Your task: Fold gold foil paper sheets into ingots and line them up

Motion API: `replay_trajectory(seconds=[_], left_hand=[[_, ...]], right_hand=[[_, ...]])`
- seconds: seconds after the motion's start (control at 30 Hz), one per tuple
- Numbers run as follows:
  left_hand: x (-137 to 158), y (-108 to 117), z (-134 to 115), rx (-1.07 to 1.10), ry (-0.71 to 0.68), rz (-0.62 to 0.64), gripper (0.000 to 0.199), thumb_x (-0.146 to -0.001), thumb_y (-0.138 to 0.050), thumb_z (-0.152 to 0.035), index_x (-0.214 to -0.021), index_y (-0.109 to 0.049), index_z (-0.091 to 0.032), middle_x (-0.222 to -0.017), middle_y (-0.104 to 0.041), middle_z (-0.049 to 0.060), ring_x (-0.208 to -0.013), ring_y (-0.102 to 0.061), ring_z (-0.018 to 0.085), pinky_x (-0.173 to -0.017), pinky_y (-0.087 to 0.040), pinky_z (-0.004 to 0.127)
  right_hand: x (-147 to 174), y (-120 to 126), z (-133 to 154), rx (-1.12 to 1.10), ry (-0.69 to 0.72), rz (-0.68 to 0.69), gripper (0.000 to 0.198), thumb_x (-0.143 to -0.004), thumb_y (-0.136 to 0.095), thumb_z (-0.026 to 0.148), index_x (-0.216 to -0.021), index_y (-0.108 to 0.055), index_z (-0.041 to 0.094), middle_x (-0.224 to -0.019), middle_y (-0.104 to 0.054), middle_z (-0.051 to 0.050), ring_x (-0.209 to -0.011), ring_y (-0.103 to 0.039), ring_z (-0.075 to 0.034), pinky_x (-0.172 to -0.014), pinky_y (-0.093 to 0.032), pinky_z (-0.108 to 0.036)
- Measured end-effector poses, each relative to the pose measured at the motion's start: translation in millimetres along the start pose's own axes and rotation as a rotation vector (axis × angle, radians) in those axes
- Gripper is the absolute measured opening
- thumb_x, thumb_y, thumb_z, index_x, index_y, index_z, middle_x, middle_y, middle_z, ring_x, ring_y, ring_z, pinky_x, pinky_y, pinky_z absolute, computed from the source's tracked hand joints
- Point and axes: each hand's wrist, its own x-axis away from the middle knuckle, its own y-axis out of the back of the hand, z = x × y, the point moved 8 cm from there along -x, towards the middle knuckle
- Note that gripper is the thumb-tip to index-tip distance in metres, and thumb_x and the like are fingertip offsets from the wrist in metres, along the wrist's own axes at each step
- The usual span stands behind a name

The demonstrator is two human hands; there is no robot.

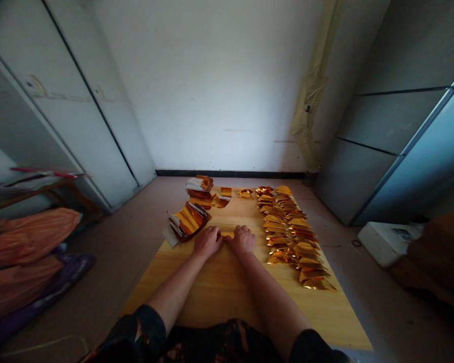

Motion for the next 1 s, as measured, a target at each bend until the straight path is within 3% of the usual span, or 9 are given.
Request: replay_trajectory(seconds=[0.2,0.43,0.67,0.87,1.0], left_hand=[[2,-2,5,0.058,0.008,-0.021,0.018,-0.081,-0.057,-0.034,-0.09,-0.058,-0.019,-0.093,-0.064,0.005,-0.09,-0.059,0.019,-0.077,-0.042,0.029],[-1,-6,11,0.13,-0.009,0.008,0.012,-0.082,-0.055,-0.025,-0.092,-0.06,-0.021,-0.096,-0.064,0.003,-0.093,-0.058,0.016,-0.079,-0.041,0.026],[-2,-10,15,0.194,-0.061,0.026,0.019,-0.081,-0.05,-0.012,-0.091,-0.063,-0.022,-0.098,-0.065,0.002,-0.095,-0.058,0.015,-0.08,-0.041,0.024],[-1,-10,14,0.182,-0.079,0.027,0.029,-0.079,-0.048,-0.007,-0.096,-0.064,-0.023,-0.099,-0.064,0.003,-0.094,-0.058,0.015,-0.081,-0.041,0.025],[1,-9,14,0.133,-0.069,-0.01,0.028,-0.082,-0.05,-0.016,-0.106,-0.063,-0.023,-0.101,-0.062,0.005,-0.094,-0.057,0.017,-0.082,-0.042,0.027]], right_hand=[[-2,1,-1,0.013,-0.024,0.04,0.03,-0.074,-0.062,0.041,-0.093,-0.062,0.018,-0.1,-0.063,-0.01,-0.094,-0.058,-0.023,-0.073,-0.041,-0.03],[-10,-10,-15,-0.072,-0.026,0.091,0.018,-0.074,-0.057,0.023,-0.09,-0.065,0.019,-0.099,-0.064,-0.007,-0.087,-0.06,-0.018,-0.067,-0.039,-0.024],[-11,-12,-22,-0.171,0.026,0.087,0.026,-0.071,-0.051,0.008,-0.088,-0.067,0.02,-0.097,-0.066,-0.006,-0.087,-0.059,-0.015,-0.07,-0.039,-0.022],[-11,-13,-18,-0.103,0.058,0.06,0.032,-0.082,-0.047,0.015,-0.108,-0.065,0.023,-0.103,-0.064,-0.009,-0.089,-0.06,-0.018,-0.072,-0.041,-0.024],[-9,-11,-13,-0.04,0.082,0.039,0.029,-0.086,-0.044,0.021,-0.104,-0.067,0.025,-0.101,-0.062,-0.011,-0.088,-0.061,-0.02,-0.07,-0.042,-0.027]])
